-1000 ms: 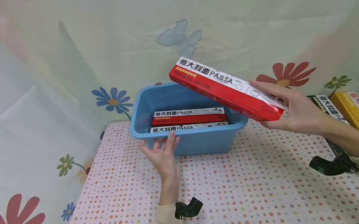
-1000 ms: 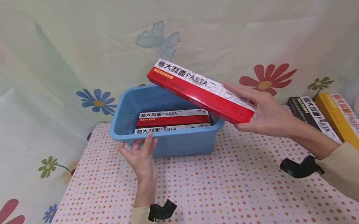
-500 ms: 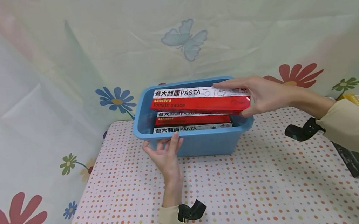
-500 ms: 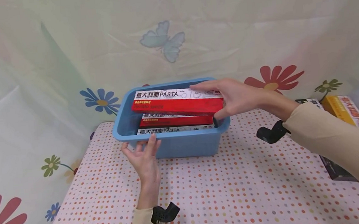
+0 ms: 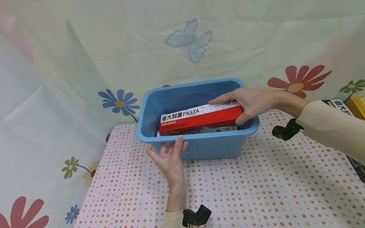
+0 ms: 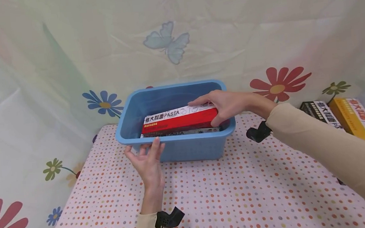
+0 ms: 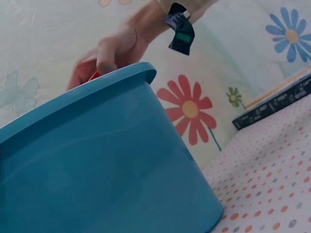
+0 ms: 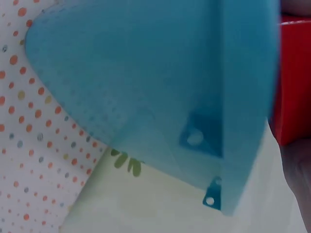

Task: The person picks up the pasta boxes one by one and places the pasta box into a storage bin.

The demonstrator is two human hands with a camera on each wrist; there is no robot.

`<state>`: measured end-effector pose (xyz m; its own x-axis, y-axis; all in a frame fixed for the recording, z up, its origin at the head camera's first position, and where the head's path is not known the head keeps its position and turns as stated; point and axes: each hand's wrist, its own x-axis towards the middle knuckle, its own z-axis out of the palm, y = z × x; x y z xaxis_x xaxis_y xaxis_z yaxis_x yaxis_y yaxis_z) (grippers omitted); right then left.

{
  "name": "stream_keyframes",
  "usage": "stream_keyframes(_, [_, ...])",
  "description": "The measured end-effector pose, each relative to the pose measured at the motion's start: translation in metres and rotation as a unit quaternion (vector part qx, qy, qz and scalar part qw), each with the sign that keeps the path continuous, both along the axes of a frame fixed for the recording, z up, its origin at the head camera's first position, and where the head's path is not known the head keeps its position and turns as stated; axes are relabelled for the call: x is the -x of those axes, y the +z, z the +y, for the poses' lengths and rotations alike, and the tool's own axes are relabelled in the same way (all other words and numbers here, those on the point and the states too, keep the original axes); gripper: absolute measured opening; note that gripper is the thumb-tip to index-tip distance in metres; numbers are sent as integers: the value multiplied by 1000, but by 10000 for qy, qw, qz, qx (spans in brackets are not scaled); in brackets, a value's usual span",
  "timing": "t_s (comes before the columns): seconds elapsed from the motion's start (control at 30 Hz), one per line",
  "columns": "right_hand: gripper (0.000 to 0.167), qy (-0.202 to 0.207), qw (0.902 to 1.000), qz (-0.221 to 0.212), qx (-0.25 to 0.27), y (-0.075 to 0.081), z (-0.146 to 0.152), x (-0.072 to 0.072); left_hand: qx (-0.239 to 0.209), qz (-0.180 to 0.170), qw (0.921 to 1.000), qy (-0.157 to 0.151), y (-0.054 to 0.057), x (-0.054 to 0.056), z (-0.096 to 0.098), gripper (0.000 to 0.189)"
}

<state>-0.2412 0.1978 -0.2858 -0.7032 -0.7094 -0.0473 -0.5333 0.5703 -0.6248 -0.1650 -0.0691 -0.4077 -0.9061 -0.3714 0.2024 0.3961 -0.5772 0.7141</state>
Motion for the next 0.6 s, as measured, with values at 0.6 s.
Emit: stream_keyframes(0.6, [90,217,9976,-588,281,-19,-16,16,30,69,9999,73,1,-2,-4,83])
